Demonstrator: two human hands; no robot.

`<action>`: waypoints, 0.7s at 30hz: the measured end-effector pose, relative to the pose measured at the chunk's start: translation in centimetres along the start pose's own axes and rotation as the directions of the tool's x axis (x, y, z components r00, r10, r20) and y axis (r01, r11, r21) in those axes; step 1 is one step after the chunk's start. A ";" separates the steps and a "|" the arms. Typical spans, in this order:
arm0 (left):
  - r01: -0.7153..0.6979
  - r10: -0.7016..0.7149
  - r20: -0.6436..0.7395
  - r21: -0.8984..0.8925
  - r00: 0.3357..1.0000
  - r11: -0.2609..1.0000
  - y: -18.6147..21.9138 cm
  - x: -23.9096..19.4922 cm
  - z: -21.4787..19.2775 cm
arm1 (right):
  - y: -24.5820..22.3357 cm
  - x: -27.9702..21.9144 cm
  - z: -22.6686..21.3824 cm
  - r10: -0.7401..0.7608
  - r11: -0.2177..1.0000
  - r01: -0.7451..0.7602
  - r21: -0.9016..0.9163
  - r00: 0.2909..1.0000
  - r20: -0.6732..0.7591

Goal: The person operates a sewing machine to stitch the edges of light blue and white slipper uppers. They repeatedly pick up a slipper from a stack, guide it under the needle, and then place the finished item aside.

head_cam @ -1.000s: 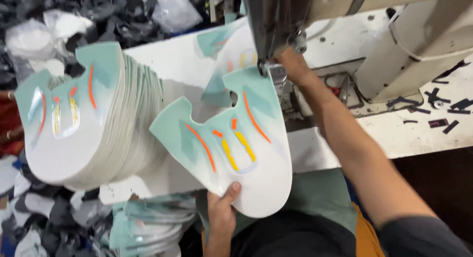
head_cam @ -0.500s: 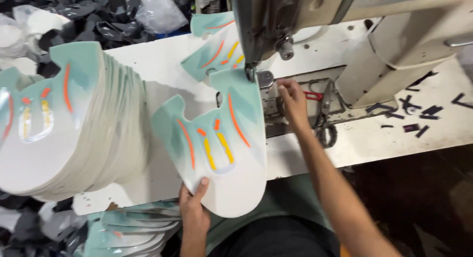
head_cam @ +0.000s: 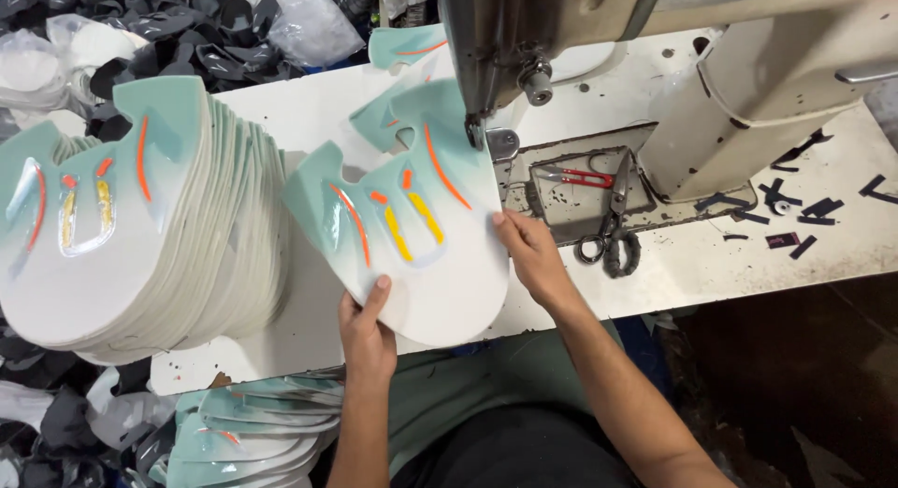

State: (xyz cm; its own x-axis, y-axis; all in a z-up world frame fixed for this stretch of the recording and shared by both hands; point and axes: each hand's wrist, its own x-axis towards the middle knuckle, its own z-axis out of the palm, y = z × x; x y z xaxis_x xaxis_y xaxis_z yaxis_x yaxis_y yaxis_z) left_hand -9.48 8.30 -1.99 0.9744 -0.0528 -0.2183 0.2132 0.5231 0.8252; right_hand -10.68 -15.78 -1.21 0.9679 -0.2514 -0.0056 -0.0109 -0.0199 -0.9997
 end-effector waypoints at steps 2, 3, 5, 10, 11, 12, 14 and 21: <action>0.014 -0.015 -0.026 -0.020 1.000 1.000 -0.1 1.2 0.4 | 0.3 0.9 0.0 0.001 1.000 -0.001 0.027 1.000 0.008; -0.013 0.013 0.021 -0.010 1.000 1.000 0.0 1.7 0.7 | 1.1 1.4 0.0 0.029 1.000 -0.029 0.001 1.000 -0.002; -0.046 0.047 0.075 -0.005 0.996 0.999 0.4 2.8 1.8 | 1.3 2.6 0.0 0.048 0.998 -0.049 -0.027 0.999 -0.013; -0.141 0.145 0.102 -0.050 0.984 0.989 0.1 4.5 2.5 | 1.2 4.7 0.5 -0.010 0.992 0.008 0.123 1.000 0.013; -0.138 0.142 0.096 -0.045 0.985 0.989 0.1 4.4 2.7 | 1.2 4.7 0.6 -0.003 0.992 0.001 0.126 1.000 0.016; -0.145 0.150 0.090 -0.061 0.985 0.988 0.2 4.7 3.1 | 1.0 4.9 0.6 -0.011 0.989 0.008 0.146 1.000 0.016; -0.149 0.155 0.085 -0.076 0.984 0.986 0.2 5.1 3.8 | 0.7 5.4 0.5 -0.017 0.986 0.015 0.165 1.000 0.013; -0.275 0.279 0.043 -0.081 0.959 0.958 -0.4 7.1 5.5 | -0.1 5.8 0.6 -0.007 0.981 0.000 0.196 0.999 0.032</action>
